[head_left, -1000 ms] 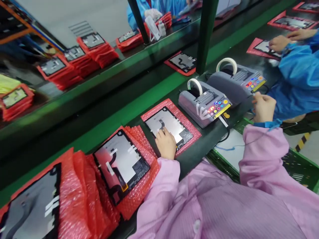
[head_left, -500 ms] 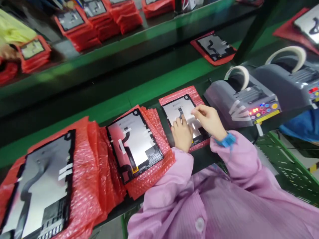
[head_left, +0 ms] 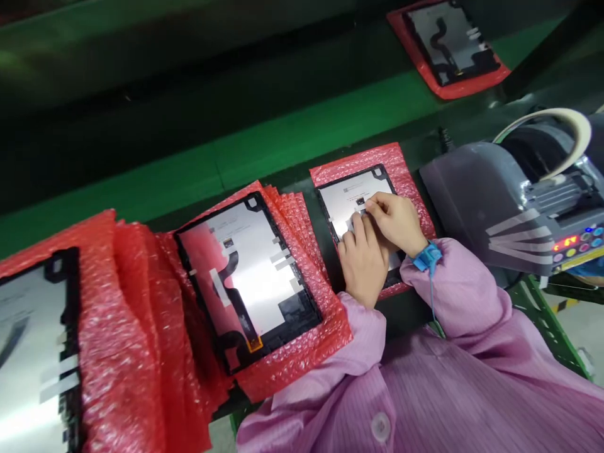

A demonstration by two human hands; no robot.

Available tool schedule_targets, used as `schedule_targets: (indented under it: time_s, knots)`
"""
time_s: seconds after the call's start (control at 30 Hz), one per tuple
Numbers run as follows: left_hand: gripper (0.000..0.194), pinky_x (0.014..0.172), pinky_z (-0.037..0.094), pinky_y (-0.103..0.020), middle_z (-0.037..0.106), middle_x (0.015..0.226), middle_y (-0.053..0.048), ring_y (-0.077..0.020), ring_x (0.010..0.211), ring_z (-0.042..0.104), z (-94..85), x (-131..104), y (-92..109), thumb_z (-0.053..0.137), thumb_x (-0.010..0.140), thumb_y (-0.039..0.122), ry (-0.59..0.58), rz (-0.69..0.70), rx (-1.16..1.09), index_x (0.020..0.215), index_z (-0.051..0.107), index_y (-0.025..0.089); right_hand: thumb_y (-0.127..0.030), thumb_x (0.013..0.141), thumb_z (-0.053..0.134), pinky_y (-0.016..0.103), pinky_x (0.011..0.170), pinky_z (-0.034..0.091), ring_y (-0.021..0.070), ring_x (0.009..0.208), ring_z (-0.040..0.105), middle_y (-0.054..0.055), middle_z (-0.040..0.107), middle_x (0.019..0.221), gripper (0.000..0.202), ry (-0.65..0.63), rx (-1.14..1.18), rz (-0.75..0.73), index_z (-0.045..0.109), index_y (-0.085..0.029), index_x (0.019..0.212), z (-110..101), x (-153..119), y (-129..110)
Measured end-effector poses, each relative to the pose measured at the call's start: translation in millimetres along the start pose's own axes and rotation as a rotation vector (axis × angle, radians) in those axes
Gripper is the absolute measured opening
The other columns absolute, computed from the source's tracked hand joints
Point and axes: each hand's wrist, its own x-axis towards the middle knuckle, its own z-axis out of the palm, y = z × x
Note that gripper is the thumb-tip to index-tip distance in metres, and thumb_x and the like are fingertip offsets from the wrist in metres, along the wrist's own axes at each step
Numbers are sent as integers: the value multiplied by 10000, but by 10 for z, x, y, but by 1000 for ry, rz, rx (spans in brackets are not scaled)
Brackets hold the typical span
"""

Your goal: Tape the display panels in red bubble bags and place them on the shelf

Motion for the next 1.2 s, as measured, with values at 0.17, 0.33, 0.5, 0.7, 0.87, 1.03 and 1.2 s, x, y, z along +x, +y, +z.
schedule_targets:
  time_s: [0.17, 0.33, 0.5, 0.7, 0.87, 1.03, 1.2]
  knots:
    - [554, 779, 489, -410, 377, 1593, -132, -275, 984, 559, -8, 6, -8, 390, 980, 281, -10, 13, 6, 1497, 438, 88, -324, 934, 473, 288, 621, 293, 181, 716, 586, 44, 706, 787, 282, 21, -109, 7, 704, -197, 833, 38, 7, -32]
    - [537, 766, 479, -421, 360, 1604, -125, -274, 943, 542, 1, 16, -12, 384, 988, 308, -23, 36, 26, 1465, 474, 79, -322, 941, 449, 292, 608, 290, 192, 736, 601, 64, 727, 858, 299, 24, -202, 2, 705, -194, 857, 39, 4, -80]
    - [533, 795, 486, -422, 343, 1614, -116, -280, 981, 538, -5, 21, -7, 441, 967, 294, -46, 27, 13, 1458, 479, 90, -297, 951, 438, 298, 616, 321, 202, 740, 615, 97, 731, 883, 298, -48, -282, -19, 695, -173, 862, -28, 32, -151]
    - [549, 832, 506, -403, 353, 1610, -113, -277, 1013, 551, -20, 54, -7, 456, 952, 270, -51, 19, 4, 1471, 469, 89, -350, 977, 440, 318, 677, 412, 249, 797, 657, 141, 718, 926, 314, -82, -465, -19, 685, -153, 969, -86, 20, -248]
    - [565, 885, 528, -411, 354, 1603, -143, -268, 1030, 570, -50, 2, -6, 450, 934, 201, -40, -4, -41, 1486, 447, 84, -410, 961, 504, 403, 750, 473, 344, 955, 633, 211, 673, 1014, 389, 81, -533, 130, 603, -88, 1156, -147, -3, -158]
    - [515, 1136, 364, -557, 308, 1589, -255, -384, 1442, 334, 30, -273, 35, 434, 936, 119, 118, -216, -174, 1445, 474, 49, -307, 949, 502, 508, 953, 443, 394, 1210, 516, 293, 555, 1252, 459, 268, -380, 160, 484, -15, 1304, -142, 52, 68]
    - [552, 1209, 242, -564, 228, 1612, -277, -356, 1539, 141, 160, -386, 30, 421, 912, 58, 134, -265, -417, 1464, 421, 52, -367, 810, 694, 422, 846, 490, 293, 914, 630, 158, 664, 970, 343, 130, -85, 240, 610, -105, 1015, -182, 229, 186]
